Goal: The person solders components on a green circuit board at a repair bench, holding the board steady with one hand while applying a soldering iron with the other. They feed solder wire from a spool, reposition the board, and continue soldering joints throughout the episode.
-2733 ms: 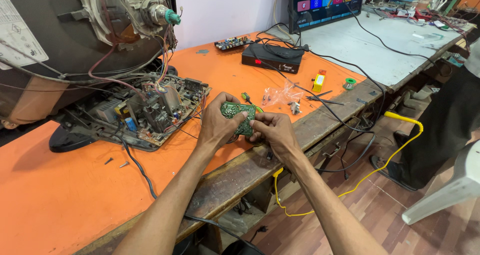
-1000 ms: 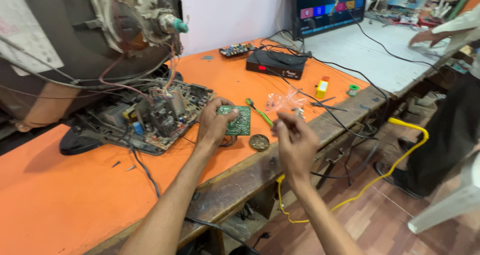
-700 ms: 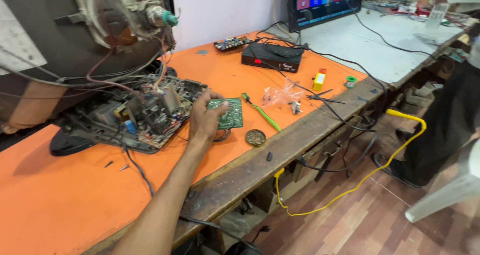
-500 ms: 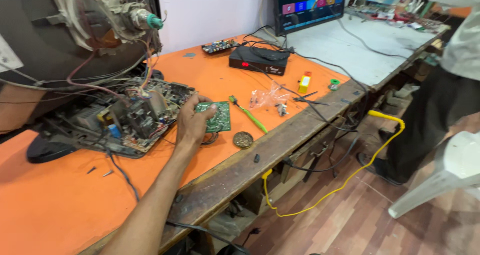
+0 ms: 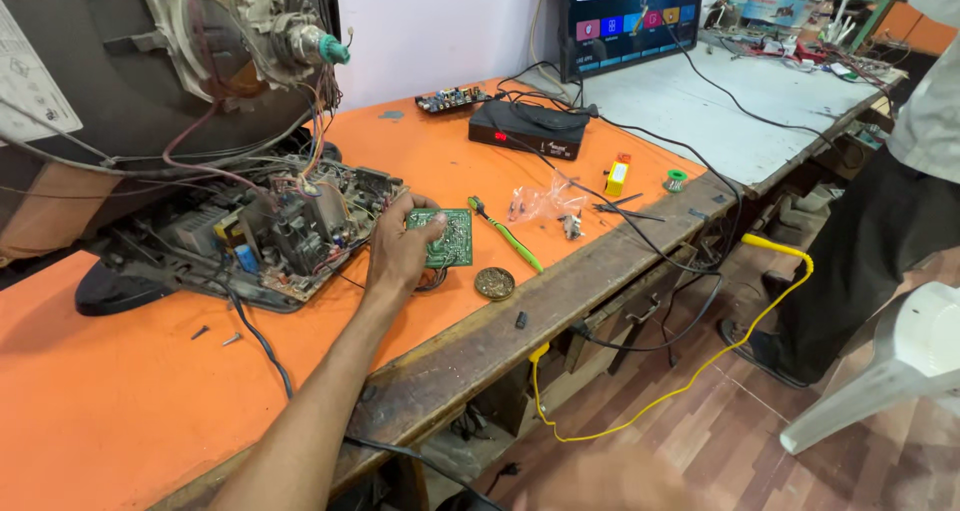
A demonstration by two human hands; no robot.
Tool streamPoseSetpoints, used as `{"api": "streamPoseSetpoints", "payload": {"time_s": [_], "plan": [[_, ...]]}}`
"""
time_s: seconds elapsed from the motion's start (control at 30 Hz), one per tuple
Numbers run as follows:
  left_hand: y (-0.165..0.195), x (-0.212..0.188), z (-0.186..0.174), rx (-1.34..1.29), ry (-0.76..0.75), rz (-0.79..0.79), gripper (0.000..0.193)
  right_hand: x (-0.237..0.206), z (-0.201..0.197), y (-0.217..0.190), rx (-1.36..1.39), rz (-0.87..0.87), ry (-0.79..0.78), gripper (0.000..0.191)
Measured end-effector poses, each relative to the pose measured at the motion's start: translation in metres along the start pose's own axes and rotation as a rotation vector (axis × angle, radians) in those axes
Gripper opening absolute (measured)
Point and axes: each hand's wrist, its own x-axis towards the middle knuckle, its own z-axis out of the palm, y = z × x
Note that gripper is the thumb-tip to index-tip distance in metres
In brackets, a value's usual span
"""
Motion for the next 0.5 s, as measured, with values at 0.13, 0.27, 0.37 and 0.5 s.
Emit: {"api": "streamPoseSetpoints", "payload": {"time_s": [0.13, 0.27, 0.37, 0.5], "plan": [[0.008, -0.005, -0.001, 0.051, 0.014, 0.101, 0.015, -0.015, -0.005, 0.015, -0.068, 0.403, 0.098, 0.019], [0.013, -0.005, -0.002, 0.052, -0.055, -0.007, 0.017, -0.026, -0.010, 0.037, -0.111, 0.782, 0.192, 0.019], [0.016, -0.004, -0.002, 0.075, -0.101, -0.113, 0.020, -0.030, -0.016, 0.053, -0.059, 0.832, 0.219, 0.020], [0.017, -0.004, -0.003, 0.122, -0.120, -0.058, 0.020, -0.030, -0.025, 0.074, -0.116, 0.838, 0.211, 0.018]]}}
